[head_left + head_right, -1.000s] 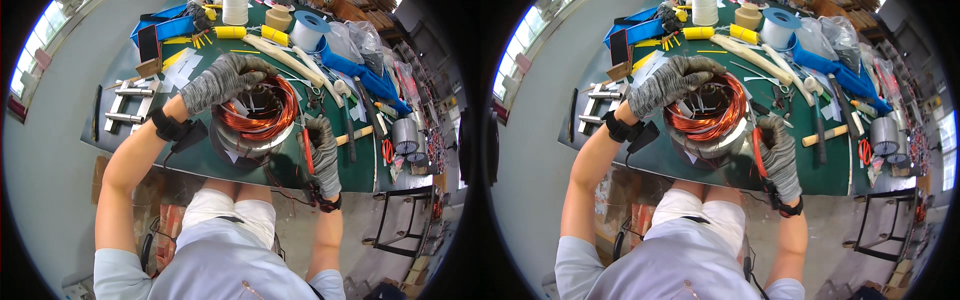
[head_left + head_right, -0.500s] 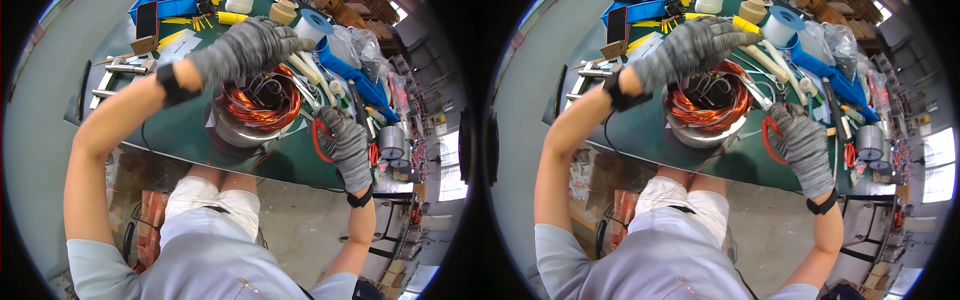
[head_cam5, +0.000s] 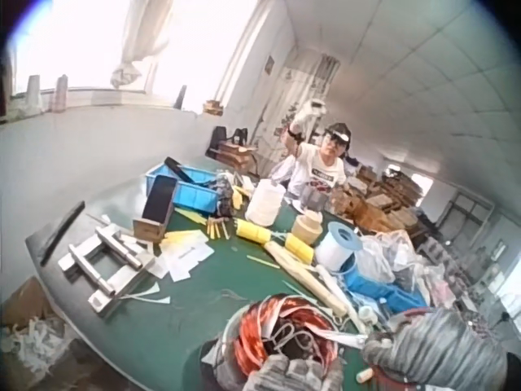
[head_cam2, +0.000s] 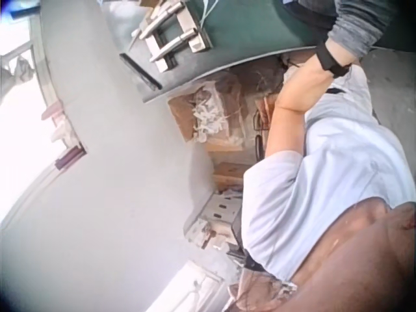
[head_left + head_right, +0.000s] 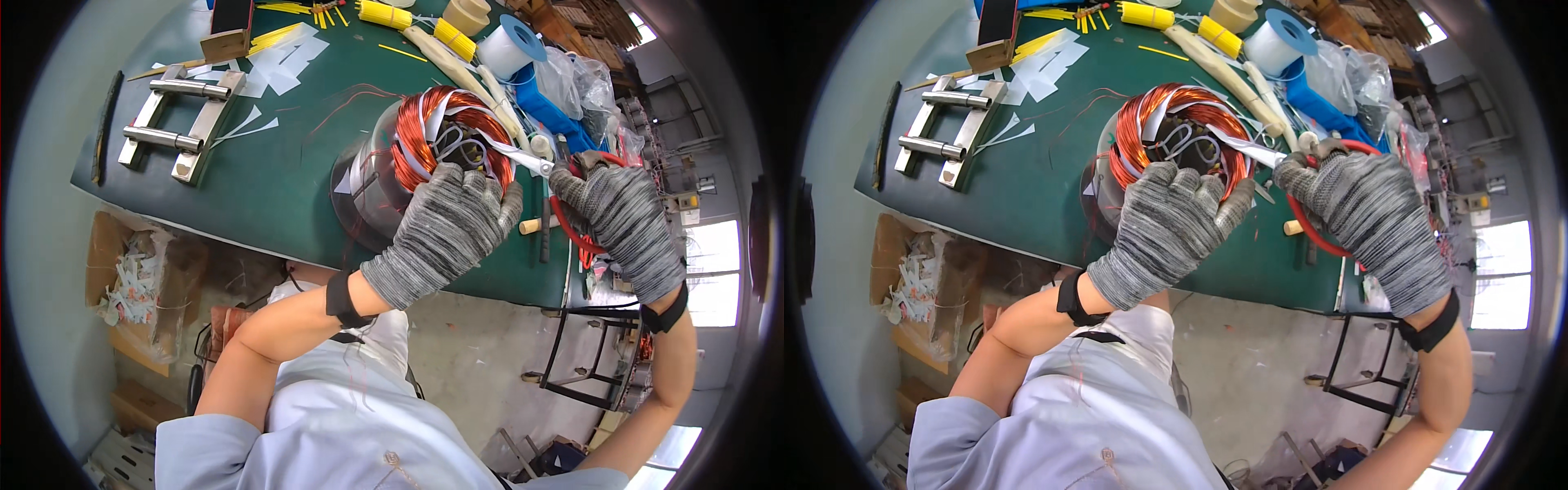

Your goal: Manually winding and trimming wire components for a motor stator at a workbench.

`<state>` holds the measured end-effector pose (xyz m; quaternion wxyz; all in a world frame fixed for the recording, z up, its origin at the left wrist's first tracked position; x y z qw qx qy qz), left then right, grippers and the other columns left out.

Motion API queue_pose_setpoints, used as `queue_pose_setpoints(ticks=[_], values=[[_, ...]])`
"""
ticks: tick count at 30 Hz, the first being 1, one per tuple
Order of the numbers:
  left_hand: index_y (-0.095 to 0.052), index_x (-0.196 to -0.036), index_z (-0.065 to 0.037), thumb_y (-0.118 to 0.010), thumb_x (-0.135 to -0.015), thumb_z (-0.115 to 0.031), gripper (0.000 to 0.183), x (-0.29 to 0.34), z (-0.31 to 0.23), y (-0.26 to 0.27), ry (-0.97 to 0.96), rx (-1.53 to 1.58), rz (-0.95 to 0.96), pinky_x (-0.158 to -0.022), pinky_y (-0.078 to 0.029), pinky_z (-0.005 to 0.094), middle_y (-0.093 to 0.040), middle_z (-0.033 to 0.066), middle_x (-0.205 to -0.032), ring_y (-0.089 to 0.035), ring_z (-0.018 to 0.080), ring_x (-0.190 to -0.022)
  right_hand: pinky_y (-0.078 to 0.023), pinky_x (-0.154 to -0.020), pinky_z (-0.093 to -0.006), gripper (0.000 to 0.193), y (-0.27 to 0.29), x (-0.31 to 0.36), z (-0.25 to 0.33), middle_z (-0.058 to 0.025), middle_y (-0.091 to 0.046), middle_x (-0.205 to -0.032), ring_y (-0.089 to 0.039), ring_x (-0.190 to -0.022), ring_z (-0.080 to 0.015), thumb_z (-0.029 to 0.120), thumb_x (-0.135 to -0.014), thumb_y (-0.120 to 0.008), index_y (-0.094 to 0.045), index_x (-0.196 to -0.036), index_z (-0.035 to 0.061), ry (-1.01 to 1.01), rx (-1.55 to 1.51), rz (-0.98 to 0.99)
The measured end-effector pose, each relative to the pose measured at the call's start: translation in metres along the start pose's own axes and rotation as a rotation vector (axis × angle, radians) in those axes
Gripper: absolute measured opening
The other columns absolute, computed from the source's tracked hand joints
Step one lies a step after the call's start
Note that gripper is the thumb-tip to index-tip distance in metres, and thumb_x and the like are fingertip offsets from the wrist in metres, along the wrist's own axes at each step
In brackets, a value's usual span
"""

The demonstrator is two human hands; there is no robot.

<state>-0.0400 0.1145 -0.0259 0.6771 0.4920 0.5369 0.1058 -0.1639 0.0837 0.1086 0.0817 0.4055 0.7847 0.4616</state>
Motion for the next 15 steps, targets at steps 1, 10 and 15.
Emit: queue_pose_setpoints(ticks=[1,10,15], values=[[-0.057,-0.112,-0.014,-0.053,-0.071,-0.019,0.041,-0.003,-0.001,0.000,-0.011,0.025,-0.008,-0.065,-0.042,0.0363,-0.055,0.0030,-0.077,-0.053,0.0178,-0.073,-0.049,-0.051,-0.0333,0.021,0.012,-0.002,0.003,-0.0073,-0.058,-0.079,-0.062,-0.068,-0.0220,0.018,-0.081,-0.050,-0.056,-0.102,0.0178,0.040,0.137,0.046],[-0.053,-0.112,-0.008,-0.052,-0.071,-0.019,0.042,-0.004,-0.005,-0.001,-0.017,0.035,-0.108,-0.066,-0.041,0.0387,-0.054,0.0062,-0.077,-0.053,0.0208,-0.073,-0.049,-0.055,-0.0286,0.023,0.025,-0.025,0.022,-0.0061,-0.057,-0.067,-0.060,-0.060,-0.0167,0.011,-0.077,-0.060,-0.058,-0.100,0.0125,-0.039,0.096,0.119],[-0.053,-0.111,-0.009,-0.052,-0.073,-0.021,0.040,-0.009,-0.010,-0.007,-0.010,0.067,-0.040,-0.069,-0.040,0.0406,-0.054,0.0056,-0.082,-0.052,0.0209,-0.076,-0.048,-0.055,-0.0282,0.023,0.004,-0.023,0.018,-0.0058,-0.058,-0.069,-0.060,-0.060,-0.0155,0.010,-0.076,-0.062,-0.058,-0.099,0.0117,-0.114,0.015,0.101]])
Point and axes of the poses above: each hand's wrist, its own x-axis away from the middle knuckle, its own y-axis out of the back of the hand, z = x × y, the point moved 2 cm from there along -x, towards the middle knuckle
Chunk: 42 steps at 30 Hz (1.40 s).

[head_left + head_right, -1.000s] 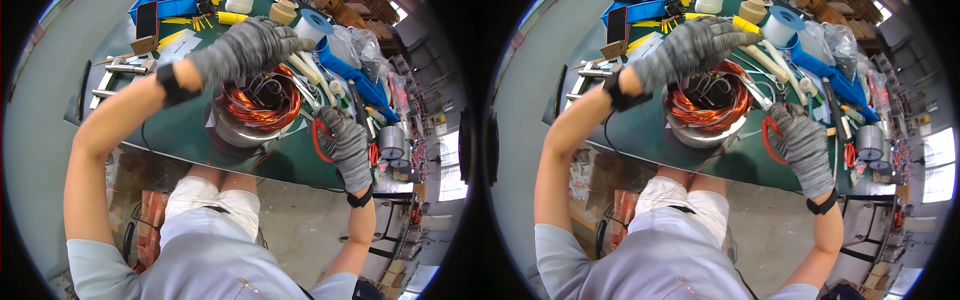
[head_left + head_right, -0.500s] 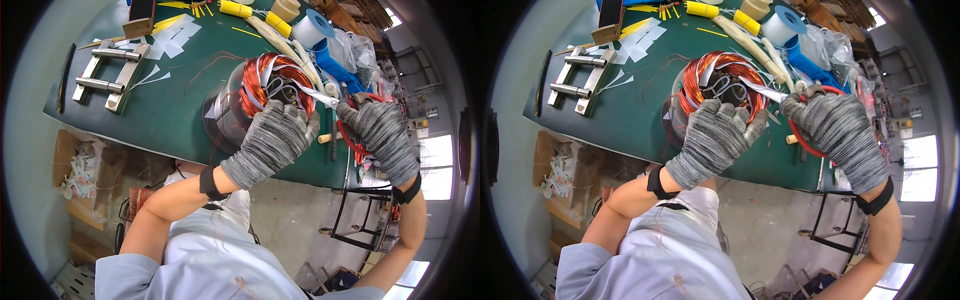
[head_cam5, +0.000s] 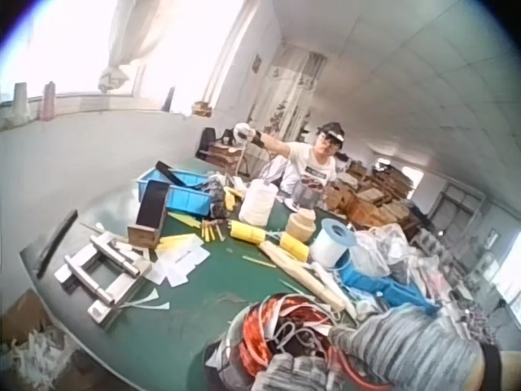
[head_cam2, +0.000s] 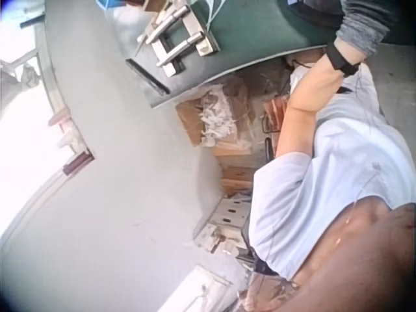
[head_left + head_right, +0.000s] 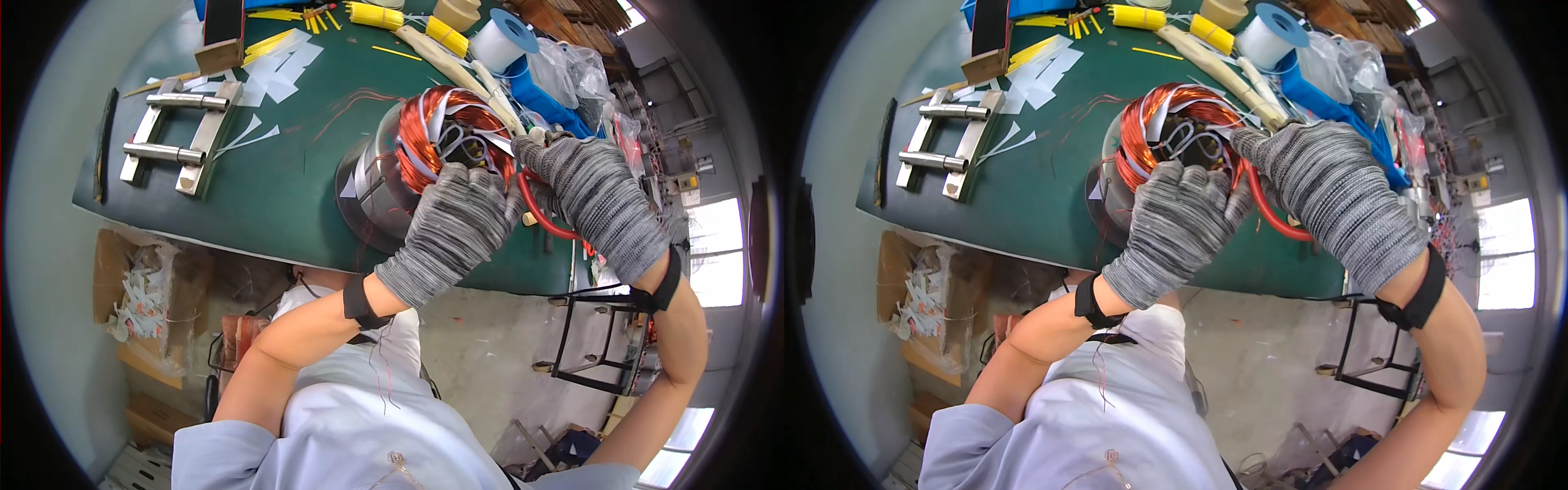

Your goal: Manually winding and trimming wire components for a motor stator at a workbench.

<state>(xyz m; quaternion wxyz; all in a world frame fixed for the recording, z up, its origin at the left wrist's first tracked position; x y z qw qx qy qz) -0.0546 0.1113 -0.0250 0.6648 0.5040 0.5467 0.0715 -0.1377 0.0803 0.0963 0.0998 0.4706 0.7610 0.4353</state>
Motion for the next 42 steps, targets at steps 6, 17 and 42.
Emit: queue_pose_setpoints(ticks=[6,17,42], values=[[-0.057,-0.104,-0.014,-0.060,-0.069,-0.022,0.035,0.012,0.019,0.018,-0.005,0.060,-0.128,-0.070,-0.040,0.0390,-0.053,0.0052,-0.084,-0.051,0.0216,-0.076,-0.046,-0.055,-0.0260,0.028,-0.087,0.040,-0.001,-0.0034,-0.058,-0.075,-0.057,-0.061,-0.0129,0.010,-0.077,-0.063,-0.050,-0.102,0.0077,-0.279,-1.304,-0.631],[-0.057,-0.109,-0.004,-0.050,-0.089,-0.020,0.027,-0.053,0.105,0.025,0.419,1.063,0.382,-0.075,-0.044,0.0252,-0.056,0.0046,-0.091,-0.052,0.0115,-0.081,-0.043,-0.063,-0.0230,0.034,-0.176,0.021,0.090,-0.0040,-0.051,-0.083,-0.049,-0.069,-0.0084,0.011,-0.081,-0.061,-0.041,-0.108,0.0063,-0.349,-2.037,-0.722],[-0.047,-0.125,-0.014,-0.056,-0.083,-0.014,0.043,-0.092,0.119,0.013,-0.442,0.245,0.263,-0.082,-0.047,0.0349,-0.057,0.0102,-0.110,-0.056,0.0277,-0.097,-0.048,-0.055,-0.0373,0.036,-0.096,0.022,0.011,-0.0113,-0.061,-0.084,-0.061,-0.068,-0.0258,0.028,-0.077,-0.059,-0.053,-0.109,0.0135,-0.210,-0.521,-0.461]])
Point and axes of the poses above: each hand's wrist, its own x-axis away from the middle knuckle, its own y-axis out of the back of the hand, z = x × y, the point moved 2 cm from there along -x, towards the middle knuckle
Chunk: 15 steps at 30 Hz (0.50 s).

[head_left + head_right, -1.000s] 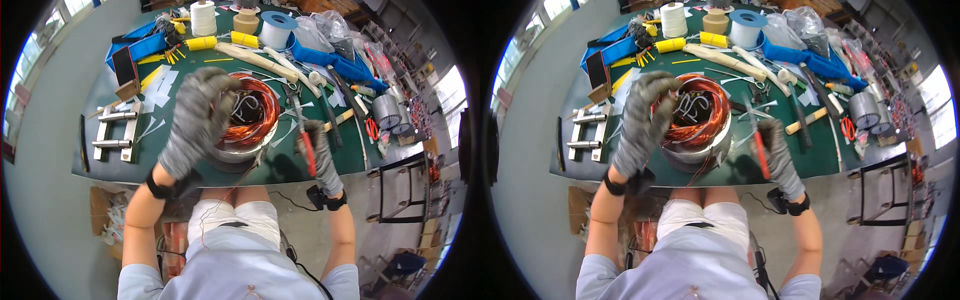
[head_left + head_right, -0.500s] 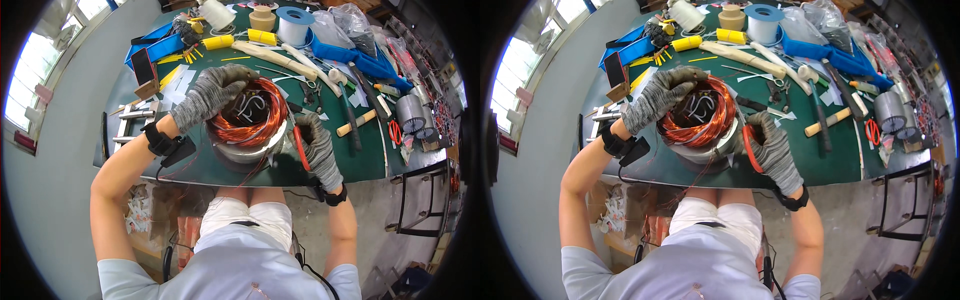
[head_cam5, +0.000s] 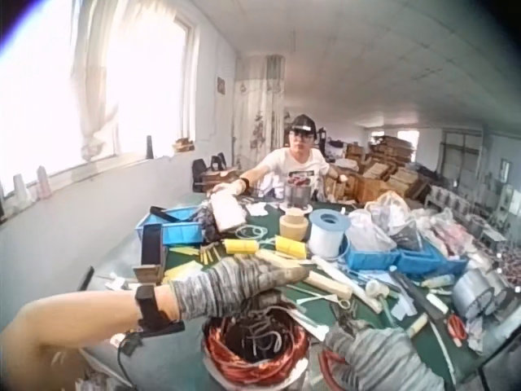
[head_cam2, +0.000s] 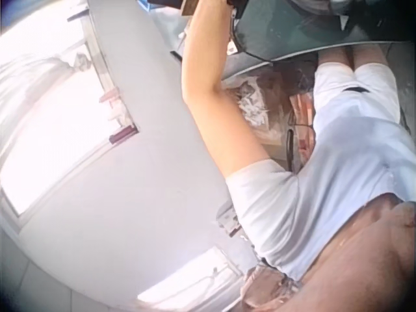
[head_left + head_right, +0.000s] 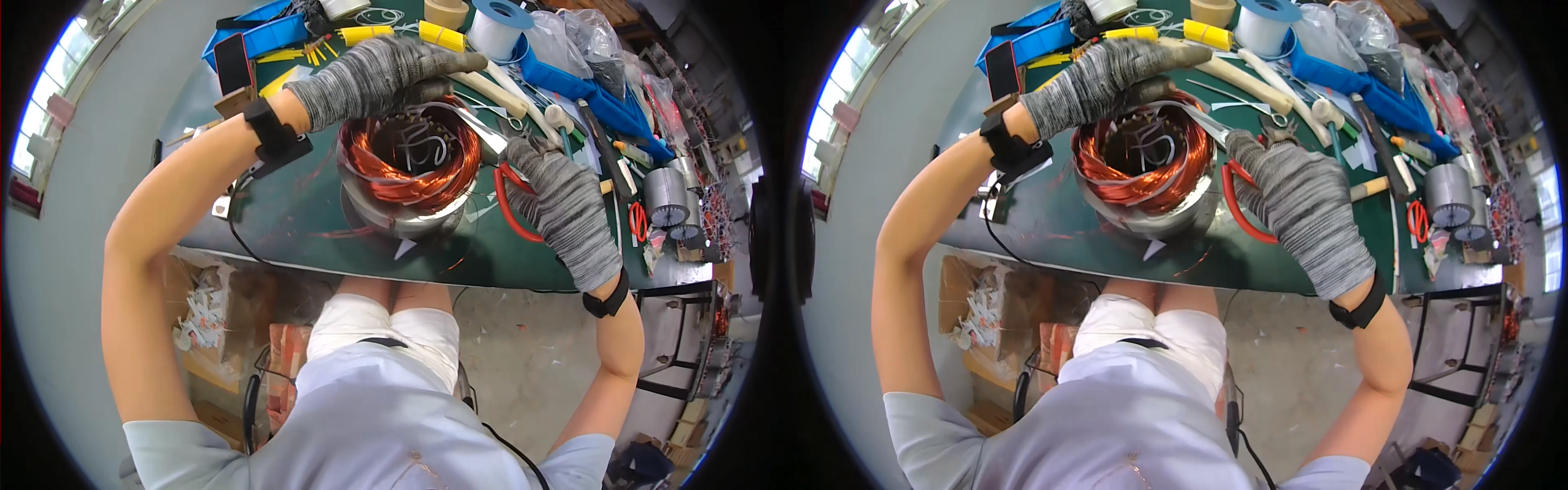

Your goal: Manually winding and trimming wire components for a motor stator at a workbench.

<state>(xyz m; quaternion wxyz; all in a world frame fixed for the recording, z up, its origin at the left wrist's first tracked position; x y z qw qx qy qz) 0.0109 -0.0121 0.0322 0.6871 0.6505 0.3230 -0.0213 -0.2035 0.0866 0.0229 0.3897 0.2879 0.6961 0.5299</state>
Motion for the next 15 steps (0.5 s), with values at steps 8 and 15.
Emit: queue_pose_setpoints(ticks=[8,15], values=[[-0.055,-0.111,-0.012,-0.052,-0.078,-0.030,0.037,0.028,-0.133,-0.034,0.443,-0.248,-0.142,-0.075,-0.040,0.0440,-0.058,0.0083,-0.083,-0.054,0.0240,-0.086,-0.046,-0.050,-0.0349,0.034,0.018,0.016,-0.010,-0.0100,-0.057,-0.079,-0.059,-0.061,-0.0244,0.026,-0.074,-0.062,-0.056,-0.107,0.0159,0.040,0.119,-0.066],[-0.058,-0.108,-0.017,-0.054,-0.071,-0.024,0.038,0.037,-0.130,-0.050,0.449,-0.295,-0.332,-0.067,-0.039,0.0394,-0.054,0.0040,-0.075,-0.051,0.0208,-0.071,-0.047,-0.051,-0.0355,0.026,0.037,-0.027,-0.022,-0.0098,-0.058,-0.086,-0.060,-0.064,-0.0239,0.025,-0.077,-0.057,-0.059,-0.102,0.0185,0.340,0.328,0.034]])
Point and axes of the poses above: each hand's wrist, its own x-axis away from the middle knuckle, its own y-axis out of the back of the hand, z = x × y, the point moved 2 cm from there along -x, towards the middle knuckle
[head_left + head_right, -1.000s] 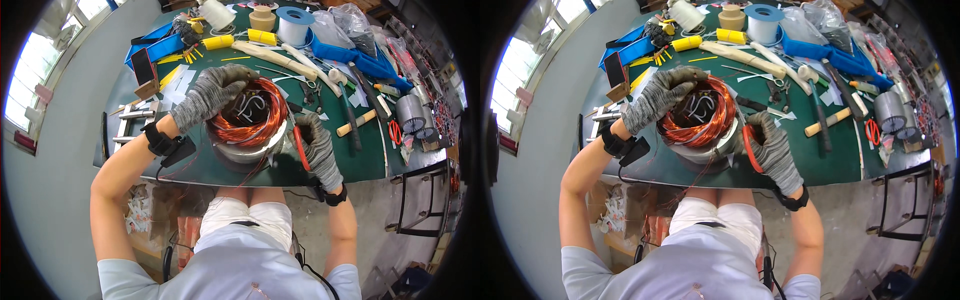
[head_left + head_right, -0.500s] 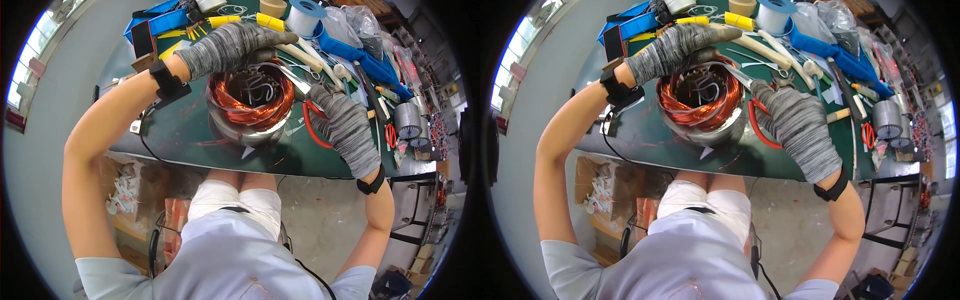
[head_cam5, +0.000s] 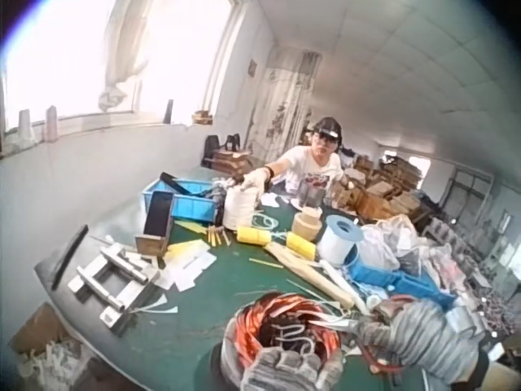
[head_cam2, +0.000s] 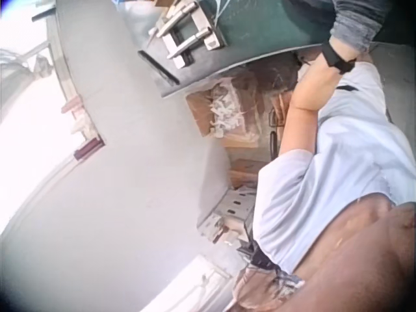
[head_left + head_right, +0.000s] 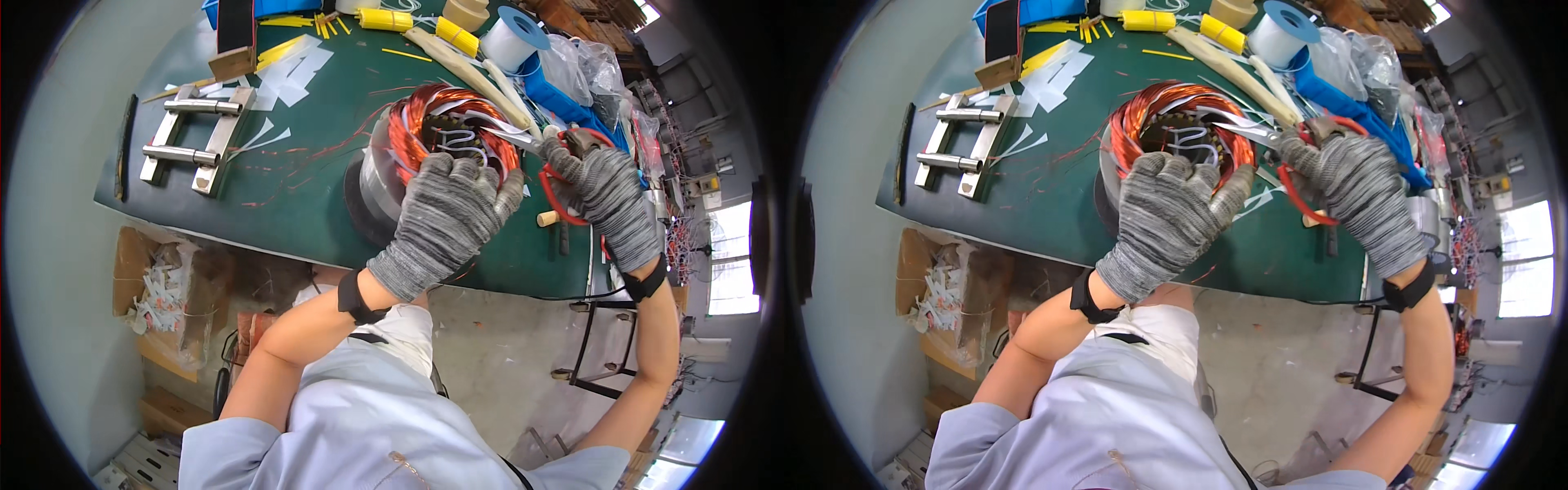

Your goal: Manually winding and trimming wire components for a motor stator at a workbench.

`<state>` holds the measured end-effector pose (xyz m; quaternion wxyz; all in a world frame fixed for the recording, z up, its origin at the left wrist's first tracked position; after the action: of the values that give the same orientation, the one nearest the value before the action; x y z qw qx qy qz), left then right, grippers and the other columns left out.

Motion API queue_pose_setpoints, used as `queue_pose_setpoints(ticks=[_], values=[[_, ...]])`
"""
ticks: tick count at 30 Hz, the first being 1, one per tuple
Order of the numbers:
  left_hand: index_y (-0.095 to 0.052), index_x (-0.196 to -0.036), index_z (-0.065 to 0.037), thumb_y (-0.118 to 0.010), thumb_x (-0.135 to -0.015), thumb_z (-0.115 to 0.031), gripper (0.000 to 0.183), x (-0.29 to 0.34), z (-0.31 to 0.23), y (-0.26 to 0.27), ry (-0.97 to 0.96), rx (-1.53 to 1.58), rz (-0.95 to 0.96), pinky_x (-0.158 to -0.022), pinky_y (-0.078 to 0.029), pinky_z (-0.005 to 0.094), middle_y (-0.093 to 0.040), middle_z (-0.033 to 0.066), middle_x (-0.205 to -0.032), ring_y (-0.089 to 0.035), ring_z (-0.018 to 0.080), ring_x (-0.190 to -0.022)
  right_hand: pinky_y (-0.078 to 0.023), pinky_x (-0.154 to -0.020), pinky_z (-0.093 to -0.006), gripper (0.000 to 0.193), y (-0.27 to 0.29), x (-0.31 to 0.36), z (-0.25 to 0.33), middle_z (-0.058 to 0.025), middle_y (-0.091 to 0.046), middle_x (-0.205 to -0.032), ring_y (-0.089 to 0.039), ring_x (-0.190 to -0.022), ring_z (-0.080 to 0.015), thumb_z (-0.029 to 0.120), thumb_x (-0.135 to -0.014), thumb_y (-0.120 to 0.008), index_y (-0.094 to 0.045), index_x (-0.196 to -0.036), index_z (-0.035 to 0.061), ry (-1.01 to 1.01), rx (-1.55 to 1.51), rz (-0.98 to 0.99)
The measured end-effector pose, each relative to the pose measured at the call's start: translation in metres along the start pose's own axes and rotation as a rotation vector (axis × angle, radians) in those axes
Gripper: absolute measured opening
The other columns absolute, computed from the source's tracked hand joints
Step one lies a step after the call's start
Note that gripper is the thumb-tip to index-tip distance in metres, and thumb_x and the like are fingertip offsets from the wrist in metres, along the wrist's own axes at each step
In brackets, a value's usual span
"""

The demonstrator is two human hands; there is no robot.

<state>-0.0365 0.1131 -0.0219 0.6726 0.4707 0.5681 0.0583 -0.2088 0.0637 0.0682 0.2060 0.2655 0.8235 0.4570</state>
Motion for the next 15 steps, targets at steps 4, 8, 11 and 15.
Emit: queue_pose_setpoints(ticks=[4,8,11,15], values=[[-0.059,-0.109,-0.017,-0.050,-0.073,-0.021,0.038,0.001,0.001,-0.006,-0.032,0.001,-0.020,-0.065,-0.039,0.0389,-0.053,0.0025,-0.075,-0.050,0.0197,-0.071,-0.047,-0.047,-0.0332,0.019,0.035,-0.023,-0.005,-0.0060,-0.059,-0.083,-0.060,-0.060,-0.0210,0.022,-0.081,-0.051,-0.057,-0.099,0.0178,0.166,0.237,0.138],[-0.056,-0.112,-0.015,-0.051,-0.072,-0.021,0.040,-0.004,-0.003,-0.004,-0.064,0.059,-0.028,-0.064,-0.039,0.0378,-0.053,0.0027,-0.075,-0.050,0.0195,-0.074,-0.047,-0.044,-0.0294,0.016,0.057,-0.039,0.005,-0.0040,-0.059,-0.072,-0.060,-0.057,-0.0171,0.023,-0.083,-0.048,-0.057,-0.097,0.0182,0.225,0.478,0.249],[-0.055,-0.113,-0.014,-0.051,-0.072,-0.020,0.041,-0.003,-0.002,-0.006,-0.066,0.018,-0.018,-0.064,-0.039,0.0378,-0.053,0.0037,-0.077,-0.050,0.0192,-0.074,-0.049,-0.049,-0.0303,0.020,0.059,-0.061,0.022,-0.0034,-0.061,-0.078,-0.062,-0.062,-0.0178,0.023,-0.086,-0.046,-0.058,-0.101,0.0186,0.152,0.422,0.459],[-0.053,-0.114,-0.013,-0.051,-0.072,-0.020,0.042,0.001,0.000,-0.008,-0.075,0.011,-0.067,-0.064,-0.039,0.0379,-0.054,0.0055,-0.080,-0.050,0.0194,-0.073,-0.051,-0.054,-0.0330,0.023,0.063,-0.068,0.037,-0.0029,-0.063,-0.082,-0.063,-0.069,-0.0194,0.023,-0.087,-0.045,-0.058,-0.105,0.0183,0.095,0.335,0.478]])
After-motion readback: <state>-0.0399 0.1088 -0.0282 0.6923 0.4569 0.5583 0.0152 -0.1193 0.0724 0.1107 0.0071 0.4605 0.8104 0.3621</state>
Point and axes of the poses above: each hand's wrist, its own x-axis away from the middle knuckle, its own y-axis out of the back of the hand, z = x × y, the point moved 2 cm from there along -x, towards the middle knuckle
